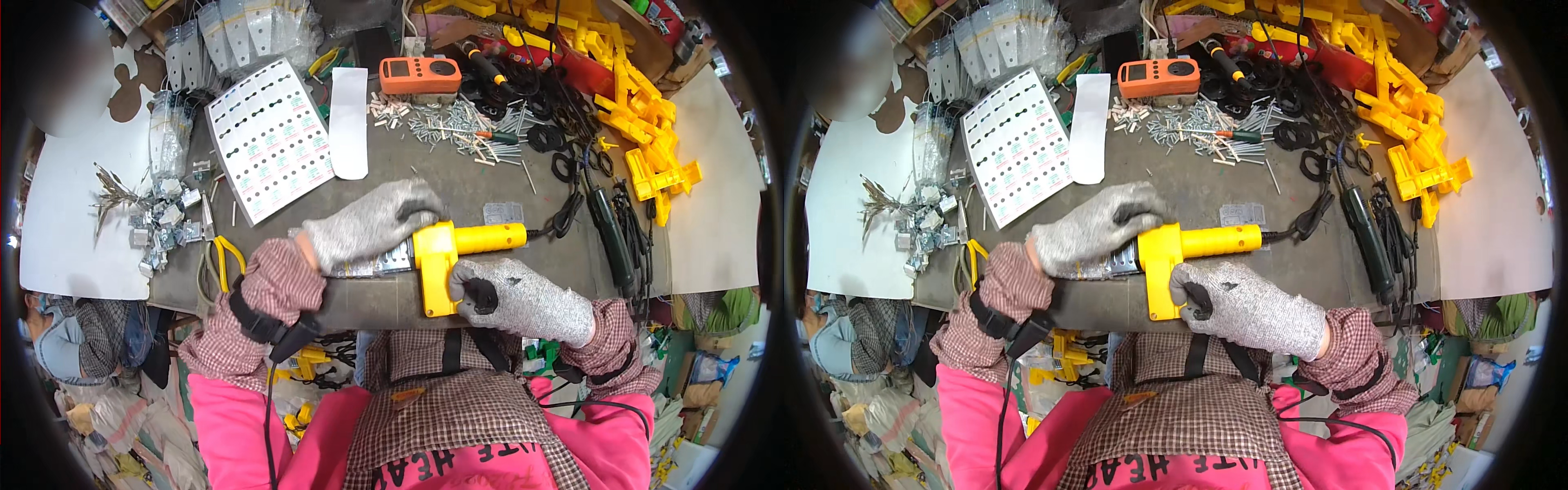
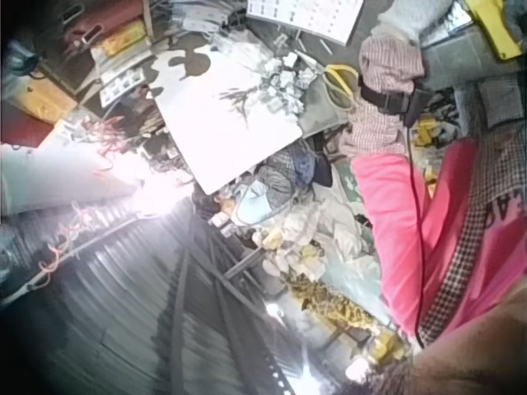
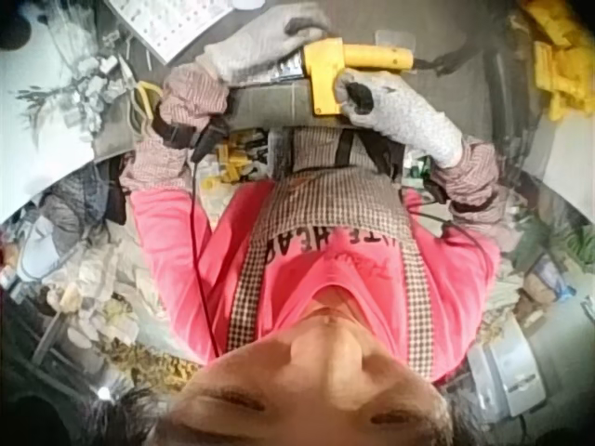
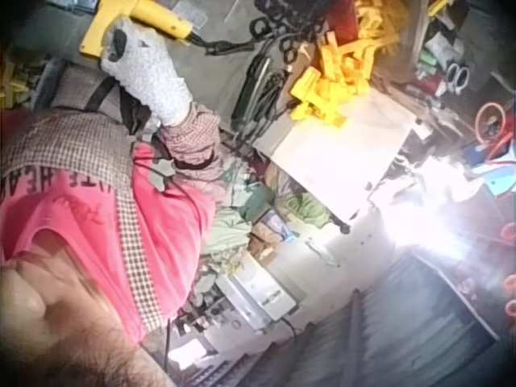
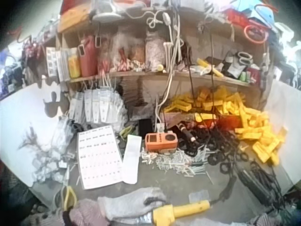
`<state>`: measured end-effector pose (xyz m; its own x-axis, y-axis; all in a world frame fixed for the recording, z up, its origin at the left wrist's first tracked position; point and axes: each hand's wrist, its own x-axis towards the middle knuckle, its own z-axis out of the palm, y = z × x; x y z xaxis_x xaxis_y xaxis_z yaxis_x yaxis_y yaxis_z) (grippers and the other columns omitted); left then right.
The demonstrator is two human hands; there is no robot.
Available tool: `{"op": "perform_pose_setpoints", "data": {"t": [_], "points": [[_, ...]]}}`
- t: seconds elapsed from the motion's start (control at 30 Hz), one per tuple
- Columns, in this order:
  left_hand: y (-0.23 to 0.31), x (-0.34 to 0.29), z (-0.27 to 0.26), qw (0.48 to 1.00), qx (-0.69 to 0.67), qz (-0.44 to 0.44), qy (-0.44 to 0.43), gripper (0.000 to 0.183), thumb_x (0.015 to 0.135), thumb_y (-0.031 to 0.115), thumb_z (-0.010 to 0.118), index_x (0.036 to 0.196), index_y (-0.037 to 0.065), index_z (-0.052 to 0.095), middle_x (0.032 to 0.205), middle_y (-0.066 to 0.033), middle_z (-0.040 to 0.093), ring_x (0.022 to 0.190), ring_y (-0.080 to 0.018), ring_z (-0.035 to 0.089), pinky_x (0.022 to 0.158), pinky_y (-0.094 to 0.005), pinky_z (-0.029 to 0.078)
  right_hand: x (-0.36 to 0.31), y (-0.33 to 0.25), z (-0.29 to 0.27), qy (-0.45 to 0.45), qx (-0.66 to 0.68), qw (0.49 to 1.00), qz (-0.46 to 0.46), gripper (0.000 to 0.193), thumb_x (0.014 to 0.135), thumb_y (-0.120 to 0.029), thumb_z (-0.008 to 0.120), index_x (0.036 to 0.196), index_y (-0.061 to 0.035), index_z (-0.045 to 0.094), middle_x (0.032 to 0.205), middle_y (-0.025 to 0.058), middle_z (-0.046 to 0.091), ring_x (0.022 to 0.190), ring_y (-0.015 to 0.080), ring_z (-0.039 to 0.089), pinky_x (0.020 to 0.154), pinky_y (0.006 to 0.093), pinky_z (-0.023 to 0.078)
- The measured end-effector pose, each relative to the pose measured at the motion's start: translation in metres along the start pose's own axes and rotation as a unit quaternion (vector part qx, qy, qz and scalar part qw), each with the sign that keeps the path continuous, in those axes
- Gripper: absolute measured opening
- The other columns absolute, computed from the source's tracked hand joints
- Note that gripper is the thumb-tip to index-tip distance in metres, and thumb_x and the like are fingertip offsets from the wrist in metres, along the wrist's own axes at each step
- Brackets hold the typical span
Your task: Assemble a yellow electronic device by installing internal boards, wiring, and soldering components.
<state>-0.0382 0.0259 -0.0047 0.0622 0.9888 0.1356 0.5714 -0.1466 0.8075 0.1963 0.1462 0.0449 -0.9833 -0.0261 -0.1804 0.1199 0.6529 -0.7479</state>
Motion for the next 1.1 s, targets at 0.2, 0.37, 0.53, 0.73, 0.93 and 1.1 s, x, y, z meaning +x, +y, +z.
{"op": "perform_pose_setpoints", "data": {"t": [0.2,0.37,0.53,0.73,0.93,1.1], "points": [[0.015,-0.012,-0.013,0.983,0.177,-0.04,0.005,0.028,0.098,0.022,0.058,0.12,0.005,0.065,0.11,-0.0168,0.064,0.105,-0.0347,0.063,0.094,-0.0439,0.051,0.075,0.048,-0.057,0.219,-0.173,0.954,-0.114,0.022,0.089,-0.016,0.068,0.109,-0.0065,0.07,0.103,0.0174,0.07,0.093,0.0346,0.069,0.082,0.0419,0.056],[-0.026,0.046,-0.011,0.915,0.402,-0.036,0.011,0.026,0.088,0.007,0.058,0.114,0.007,0.063,0.11,-0.0178,0.065,0.102,-0.0362,0.065,0.086,-0.0455,0.055,0.174,0.08,-0.074,0.085,-0.357,0.925,-0.102,0.019,0.088,-0.014,0.059,0.101,-0.0042,0.07,0.103,0.0203,0.07,0.097,0.0369,0.069,0.087,0.0437,0.055],[-0.021,0.055,-0.011,0.935,0.337,-0.099,0.046,0.02,0.084,0.003,0.06,0.103,0.004,0.065,0.1,-0.019,0.066,0.096,-0.0355,0.067,0.085,-0.0438,0.055,0.148,0.075,-0.087,0.212,-0.356,0.903,-0.112,0.013,0.087,-0.012,0.063,0.097,-0.0027,0.063,0.09,0.0192,0.066,0.088,0.0355,0.068,0.081,0.0432,0.054],[0.008,0.076,0.027,0.981,-0.171,-0.088,0.034,0.025,0.09,0.007,0.065,0.114,-0.001,0.064,0.101,-0.0097,0.069,0.093,-0.0165,0.066,0.089,-0.0302,0.054,-0.008,0.028,-0.037,0.292,-0.069,0.953,-0.037,0.016,0.078,-0.006,0.071,0.091,-0.0067,0.061,0.089,0.0131,0.06,0.084,0.037,0.062,0.073,0.0445,0.05],[0.024,0.093,0.053,0.992,-0.123,-0.027,-0.009,0.026,0.091,0.007,0.064,0.116,0.003,0.064,0.101,-0.015,0.071,0.094,-0.0236,0.069,0.087,-0.0344,0.055,-0.012,0.056,0.014,0.362,-0.228,0.904,0.013,0.019,0.076,-0.003,0.069,0.093,-0.0095,0.062,0.093,0.0125,0.061,0.092,0.0344,0.061,0.082,0.0426,0.045],[0.047,0.074,0.049,0.985,0.158,0.021,-0.07,0.04,0.091,0.016,0.064,0.131,0.012,0.06,0.111,-0.0185,0.07,0.098,-0.0367,0.069,0.083,-0.0446,0.057,-0.024,0.067,0.015,0.33,-0.192,0.924,0.018,0.02,0.08,-0.009,0.073,0.099,-0.0081,0.066,0.096,0.0125,0.063,0.094,0.0352,0.061,0.085,0.045,0.048]]}}
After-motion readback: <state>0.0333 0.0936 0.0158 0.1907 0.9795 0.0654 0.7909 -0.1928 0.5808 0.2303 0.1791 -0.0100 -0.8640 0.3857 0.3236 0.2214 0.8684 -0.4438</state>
